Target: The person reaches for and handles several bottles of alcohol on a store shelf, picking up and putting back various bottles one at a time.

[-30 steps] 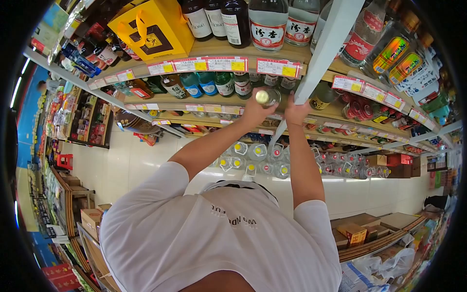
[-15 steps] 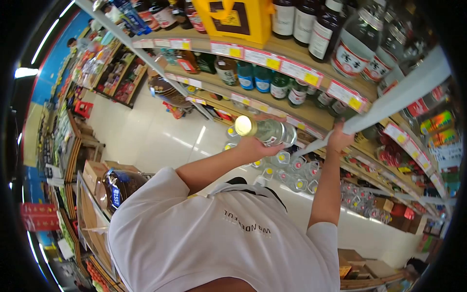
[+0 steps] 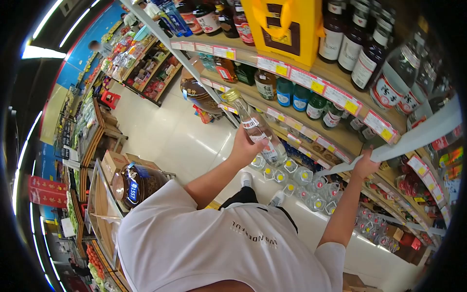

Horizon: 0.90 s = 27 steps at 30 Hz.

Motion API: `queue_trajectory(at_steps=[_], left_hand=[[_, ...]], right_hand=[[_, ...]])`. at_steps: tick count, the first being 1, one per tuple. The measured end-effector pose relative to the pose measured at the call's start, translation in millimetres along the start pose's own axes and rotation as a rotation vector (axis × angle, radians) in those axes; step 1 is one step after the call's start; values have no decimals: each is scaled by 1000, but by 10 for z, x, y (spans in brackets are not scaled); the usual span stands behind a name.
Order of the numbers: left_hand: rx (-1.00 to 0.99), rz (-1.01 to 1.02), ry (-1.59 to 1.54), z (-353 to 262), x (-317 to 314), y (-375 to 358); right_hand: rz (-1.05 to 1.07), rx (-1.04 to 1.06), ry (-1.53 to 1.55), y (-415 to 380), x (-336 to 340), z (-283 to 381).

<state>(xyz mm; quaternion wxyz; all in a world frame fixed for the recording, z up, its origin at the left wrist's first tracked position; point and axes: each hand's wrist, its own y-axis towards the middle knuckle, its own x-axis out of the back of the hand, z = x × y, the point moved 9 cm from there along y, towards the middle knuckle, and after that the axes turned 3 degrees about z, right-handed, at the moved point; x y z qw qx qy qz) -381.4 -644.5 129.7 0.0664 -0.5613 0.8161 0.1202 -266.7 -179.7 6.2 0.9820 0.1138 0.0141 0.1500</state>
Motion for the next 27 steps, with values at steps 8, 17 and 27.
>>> queue_trajectory(at_steps=[8, 17, 27], left_hand=[[107, -27, 80, -97, 465, 46], [157, -68, -266, -313, 1018, 153], [293, -126, -356, -169, 1540, 340]], right_hand=[[-69, 82, 54, -21, 20, 77], [-290, 123, -263, -271, 44, 574], [-409, 60, -365, -284, 18, 649]])
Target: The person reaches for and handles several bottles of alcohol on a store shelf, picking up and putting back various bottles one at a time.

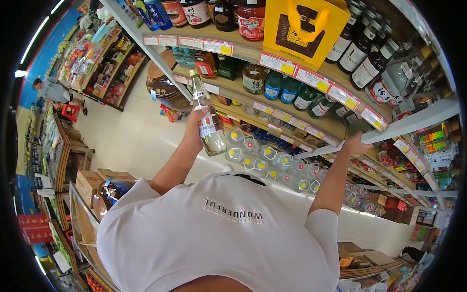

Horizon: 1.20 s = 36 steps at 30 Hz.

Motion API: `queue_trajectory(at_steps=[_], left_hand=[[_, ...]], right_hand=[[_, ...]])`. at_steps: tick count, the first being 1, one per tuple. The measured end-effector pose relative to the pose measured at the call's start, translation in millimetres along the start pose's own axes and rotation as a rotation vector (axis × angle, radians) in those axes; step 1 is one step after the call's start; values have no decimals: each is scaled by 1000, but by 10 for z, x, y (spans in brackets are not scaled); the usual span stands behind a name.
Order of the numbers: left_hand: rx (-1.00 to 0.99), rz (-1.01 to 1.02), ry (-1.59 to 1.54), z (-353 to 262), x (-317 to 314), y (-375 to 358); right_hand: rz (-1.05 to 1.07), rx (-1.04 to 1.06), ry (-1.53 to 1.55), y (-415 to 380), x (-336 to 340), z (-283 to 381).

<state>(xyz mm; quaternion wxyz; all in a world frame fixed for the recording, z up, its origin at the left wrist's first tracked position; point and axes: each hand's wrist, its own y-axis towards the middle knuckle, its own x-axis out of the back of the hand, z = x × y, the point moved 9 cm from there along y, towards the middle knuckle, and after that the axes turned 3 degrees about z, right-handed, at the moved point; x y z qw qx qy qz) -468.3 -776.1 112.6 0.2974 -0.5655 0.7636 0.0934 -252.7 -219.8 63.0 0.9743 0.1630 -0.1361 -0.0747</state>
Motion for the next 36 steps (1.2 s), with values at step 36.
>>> queue_trajectory(at_steps=[36], left_hand=[[413, 321, -382, 341, 598, 398]], right_hand=[[-119, 74, 58, 35, -43, -77]])
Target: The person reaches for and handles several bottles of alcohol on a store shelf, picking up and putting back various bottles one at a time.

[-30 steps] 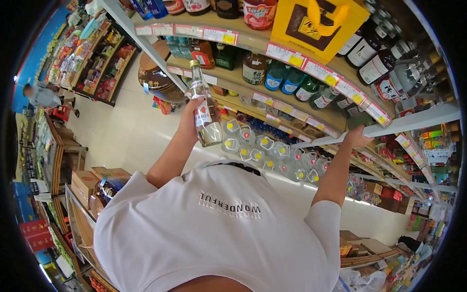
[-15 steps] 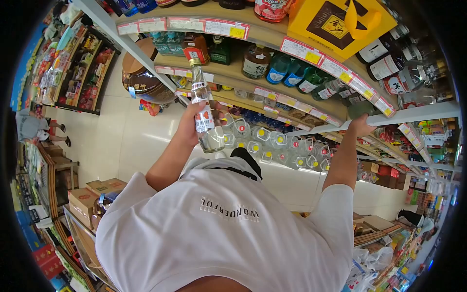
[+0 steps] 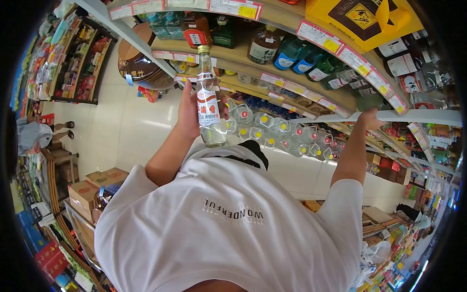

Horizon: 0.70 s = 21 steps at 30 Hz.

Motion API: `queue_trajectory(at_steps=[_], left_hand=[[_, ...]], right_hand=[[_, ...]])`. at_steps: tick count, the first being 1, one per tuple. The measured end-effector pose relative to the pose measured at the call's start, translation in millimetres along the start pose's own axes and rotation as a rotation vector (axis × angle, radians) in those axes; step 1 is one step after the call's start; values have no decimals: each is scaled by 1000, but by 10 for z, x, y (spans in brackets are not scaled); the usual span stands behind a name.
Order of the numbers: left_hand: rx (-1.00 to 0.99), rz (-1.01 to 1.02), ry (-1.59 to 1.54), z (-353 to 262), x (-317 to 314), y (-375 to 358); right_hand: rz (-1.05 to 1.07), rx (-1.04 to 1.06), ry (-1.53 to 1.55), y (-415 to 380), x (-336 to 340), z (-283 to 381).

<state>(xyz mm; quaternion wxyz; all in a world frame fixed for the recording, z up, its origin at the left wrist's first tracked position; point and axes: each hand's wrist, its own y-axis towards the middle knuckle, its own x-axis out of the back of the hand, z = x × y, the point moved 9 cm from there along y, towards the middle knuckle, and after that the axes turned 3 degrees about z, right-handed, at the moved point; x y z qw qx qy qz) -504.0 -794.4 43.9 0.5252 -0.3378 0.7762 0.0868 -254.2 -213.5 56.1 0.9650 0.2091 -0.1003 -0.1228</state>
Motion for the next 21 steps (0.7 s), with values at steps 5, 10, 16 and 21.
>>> queue_trajectory(at_steps=[5, 10, 16, 21], left_hand=[[3, 0, 32, 17, 23, 0], [7, -34, 49, 43, 25, 13], [15, -63, 92, 124, 94, -3], [111, -228, 159, 238, 266, -23]], right_hand=[[-18, -41, -52, -58, 49, 61], [1, -37, 46, 38, -19, -141], [4, -26, -65, -79, 57, 112], [31, -68, -110, -140, 64, 217]])
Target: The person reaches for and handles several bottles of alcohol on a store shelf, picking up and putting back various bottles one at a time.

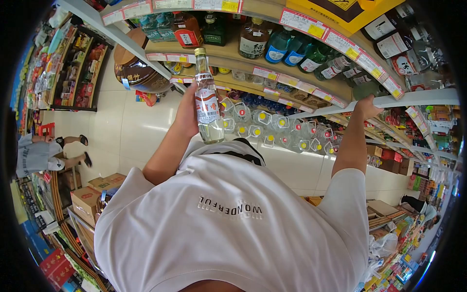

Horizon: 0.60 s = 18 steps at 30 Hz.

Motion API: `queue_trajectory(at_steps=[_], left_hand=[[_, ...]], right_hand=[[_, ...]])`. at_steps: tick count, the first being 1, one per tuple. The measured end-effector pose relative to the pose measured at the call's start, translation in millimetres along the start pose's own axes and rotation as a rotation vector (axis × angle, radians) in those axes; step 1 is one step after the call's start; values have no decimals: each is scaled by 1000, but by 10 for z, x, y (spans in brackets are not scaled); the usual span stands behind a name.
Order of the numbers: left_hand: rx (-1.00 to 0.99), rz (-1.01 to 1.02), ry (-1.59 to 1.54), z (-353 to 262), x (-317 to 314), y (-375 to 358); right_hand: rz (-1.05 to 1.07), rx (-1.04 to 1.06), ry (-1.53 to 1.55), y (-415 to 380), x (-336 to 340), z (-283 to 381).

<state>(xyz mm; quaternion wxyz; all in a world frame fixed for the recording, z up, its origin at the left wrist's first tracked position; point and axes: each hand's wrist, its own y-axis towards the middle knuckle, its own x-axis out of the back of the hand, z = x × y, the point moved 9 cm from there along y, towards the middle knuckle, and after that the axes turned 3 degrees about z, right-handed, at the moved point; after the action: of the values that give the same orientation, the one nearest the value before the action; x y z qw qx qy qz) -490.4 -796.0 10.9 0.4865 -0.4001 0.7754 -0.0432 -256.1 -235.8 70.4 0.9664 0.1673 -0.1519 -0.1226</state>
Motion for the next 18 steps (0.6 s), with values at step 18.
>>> queue_trajectory(at_steps=[18], left_hand=[[36, 88, -33, 199, -123, -27]], right_hand=[[-113, 110, -182, 129, 39, -101]])
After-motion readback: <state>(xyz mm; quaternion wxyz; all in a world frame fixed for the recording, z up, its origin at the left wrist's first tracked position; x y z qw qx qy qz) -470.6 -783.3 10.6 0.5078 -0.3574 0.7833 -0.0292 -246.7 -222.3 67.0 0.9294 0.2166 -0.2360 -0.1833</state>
